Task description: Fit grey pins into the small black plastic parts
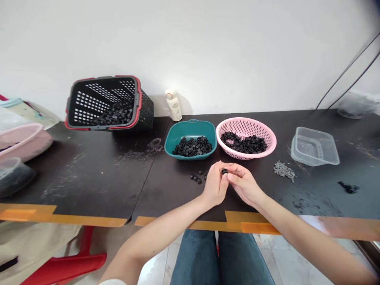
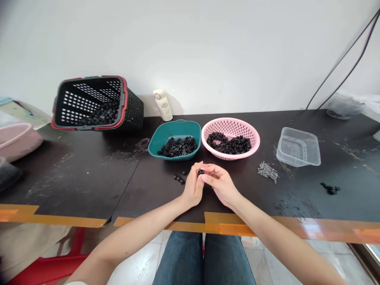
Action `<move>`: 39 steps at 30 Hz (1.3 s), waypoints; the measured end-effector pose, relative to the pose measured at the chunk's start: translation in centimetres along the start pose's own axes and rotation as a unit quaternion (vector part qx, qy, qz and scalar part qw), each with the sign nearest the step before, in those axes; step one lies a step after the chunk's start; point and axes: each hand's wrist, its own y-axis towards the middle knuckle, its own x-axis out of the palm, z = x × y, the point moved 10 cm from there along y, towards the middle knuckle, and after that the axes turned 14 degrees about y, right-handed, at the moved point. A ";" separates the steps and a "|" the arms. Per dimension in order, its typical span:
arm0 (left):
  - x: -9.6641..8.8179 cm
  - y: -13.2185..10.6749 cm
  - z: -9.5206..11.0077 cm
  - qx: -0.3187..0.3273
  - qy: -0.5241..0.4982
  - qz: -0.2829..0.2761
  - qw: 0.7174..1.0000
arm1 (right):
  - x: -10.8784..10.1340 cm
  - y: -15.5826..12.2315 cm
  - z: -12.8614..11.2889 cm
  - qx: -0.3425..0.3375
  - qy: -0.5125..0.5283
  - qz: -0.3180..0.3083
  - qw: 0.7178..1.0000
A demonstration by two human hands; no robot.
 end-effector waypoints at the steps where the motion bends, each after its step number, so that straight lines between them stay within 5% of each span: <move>1: -0.1 0.1 0.0 -0.002 0.010 0.007 1.000 | 0.1 0.1 0.0 0.008 0.006 -0.006 1.000; 6: -0.8 0.4 0.2 0.013 0.063 0.017 0.998 | -0.1 0.4 0.1 0.037 0.009 -0.010 0.999; 12: -0.6 1.0 0.7 0.067 0.105 -0.034 0.992 | -1.2 0.8 -0.8 -0.012 -0.025 0.010 1.000; 18: -0.9 1.0 0.6 0.073 0.146 -0.008 0.987 | -0.7 0.9 -1.7 -0.033 -0.081 0.008 0.996; 26: -0.1 0.7 2.1 0.152 0.188 -0.041 0.969 | 0.2 0.6 0.0 0.076 -0.138 -0.064 0.985; 39: -0.3 1.2 1.0 0.119 0.197 -0.057 0.971 | -0.8 0.8 -0.3 0.129 -0.118 -0.060 0.983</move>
